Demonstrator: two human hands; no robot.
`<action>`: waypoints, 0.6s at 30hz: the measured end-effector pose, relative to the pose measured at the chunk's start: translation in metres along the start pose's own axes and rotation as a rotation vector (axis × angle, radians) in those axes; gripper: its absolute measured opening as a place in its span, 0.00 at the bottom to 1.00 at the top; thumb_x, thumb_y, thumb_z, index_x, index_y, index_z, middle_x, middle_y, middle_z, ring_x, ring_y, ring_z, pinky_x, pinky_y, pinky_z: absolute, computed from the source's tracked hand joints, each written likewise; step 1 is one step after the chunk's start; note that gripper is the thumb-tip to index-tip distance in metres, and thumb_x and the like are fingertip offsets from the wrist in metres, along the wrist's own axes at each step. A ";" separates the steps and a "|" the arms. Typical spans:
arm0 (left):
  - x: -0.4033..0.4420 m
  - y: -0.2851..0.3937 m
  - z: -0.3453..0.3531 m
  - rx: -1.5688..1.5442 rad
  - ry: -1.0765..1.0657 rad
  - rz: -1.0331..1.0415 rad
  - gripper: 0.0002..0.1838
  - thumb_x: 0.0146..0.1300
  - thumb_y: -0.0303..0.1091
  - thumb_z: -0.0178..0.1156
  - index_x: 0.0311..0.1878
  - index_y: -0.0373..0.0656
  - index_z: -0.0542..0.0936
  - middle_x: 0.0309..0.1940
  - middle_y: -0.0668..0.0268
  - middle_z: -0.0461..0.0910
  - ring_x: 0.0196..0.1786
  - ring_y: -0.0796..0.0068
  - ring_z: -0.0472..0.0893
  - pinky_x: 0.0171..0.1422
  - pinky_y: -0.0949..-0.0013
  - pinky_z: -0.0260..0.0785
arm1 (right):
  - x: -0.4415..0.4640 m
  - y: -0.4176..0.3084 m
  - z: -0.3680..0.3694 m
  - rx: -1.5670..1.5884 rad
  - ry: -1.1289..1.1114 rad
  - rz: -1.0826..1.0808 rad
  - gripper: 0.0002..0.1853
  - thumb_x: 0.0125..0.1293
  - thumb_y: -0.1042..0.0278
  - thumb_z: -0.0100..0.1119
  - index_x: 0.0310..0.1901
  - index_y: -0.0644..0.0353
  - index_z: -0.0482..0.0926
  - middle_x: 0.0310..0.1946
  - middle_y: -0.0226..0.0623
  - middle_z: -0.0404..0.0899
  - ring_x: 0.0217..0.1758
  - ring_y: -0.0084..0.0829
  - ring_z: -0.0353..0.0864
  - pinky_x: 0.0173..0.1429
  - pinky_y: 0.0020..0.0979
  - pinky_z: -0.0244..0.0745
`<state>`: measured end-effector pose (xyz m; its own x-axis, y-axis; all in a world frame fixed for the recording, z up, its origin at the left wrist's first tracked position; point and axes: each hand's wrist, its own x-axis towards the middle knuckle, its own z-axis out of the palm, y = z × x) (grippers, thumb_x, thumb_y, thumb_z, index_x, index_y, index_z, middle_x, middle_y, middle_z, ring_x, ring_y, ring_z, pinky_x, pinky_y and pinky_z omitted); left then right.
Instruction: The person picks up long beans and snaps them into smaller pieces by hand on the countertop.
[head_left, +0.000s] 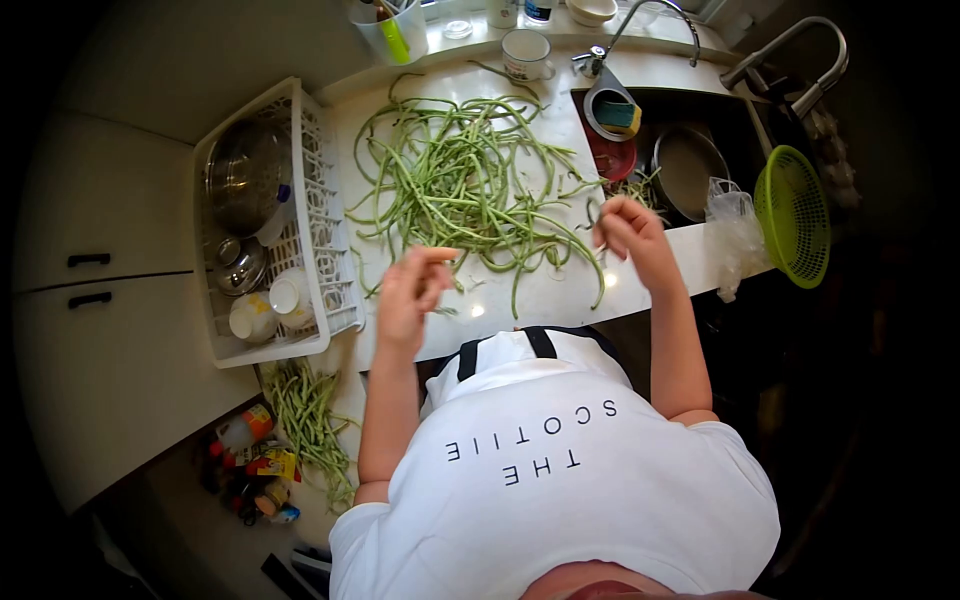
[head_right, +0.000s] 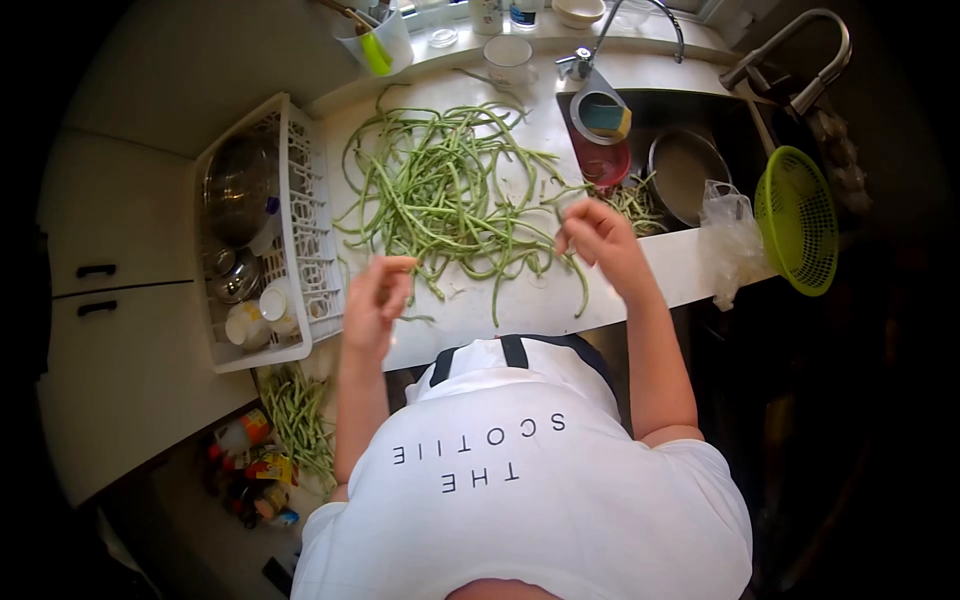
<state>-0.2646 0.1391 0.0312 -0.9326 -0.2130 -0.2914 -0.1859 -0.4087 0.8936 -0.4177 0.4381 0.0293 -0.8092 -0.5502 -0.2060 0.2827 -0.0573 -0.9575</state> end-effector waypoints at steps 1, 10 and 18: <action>0.002 0.000 0.015 0.108 -0.064 -0.033 0.25 0.77 0.49 0.44 0.50 0.35 0.82 0.28 0.66 0.82 0.17 0.90 0.56 0.21 0.81 0.47 | -0.003 -0.001 0.021 -0.029 -0.058 0.014 0.04 0.71 0.69 0.56 0.41 0.59 0.77 0.29 0.31 0.83 0.25 0.15 0.72 0.29 0.19 0.63; 0.007 0.007 0.024 -0.288 0.007 -0.126 0.21 0.77 0.41 0.50 0.60 0.34 0.76 0.33 0.69 0.80 0.19 0.91 0.59 0.22 0.84 0.51 | -0.006 -0.001 0.102 -0.546 -0.386 -0.128 0.04 0.64 0.71 0.66 0.37 0.61 0.81 0.21 0.30 0.79 0.20 0.18 0.70 0.25 0.25 0.62; 0.002 0.024 0.006 -0.292 0.170 0.132 0.16 0.76 0.36 0.53 0.56 0.34 0.78 0.37 0.67 0.81 0.20 0.92 0.59 0.22 0.84 0.48 | -0.003 0.006 0.089 -0.476 -0.268 -0.125 0.08 0.64 0.71 0.66 0.43 0.62 0.84 0.28 0.32 0.83 0.24 0.17 0.73 0.29 0.23 0.67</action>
<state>-0.2729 0.1340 0.0538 -0.8734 -0.4149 -0.2549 0.0514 -0.5990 0.7991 -0.3678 0.3648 0.0421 -0.6445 -0.7597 -0.0860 -0.1209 0.2123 -0.9697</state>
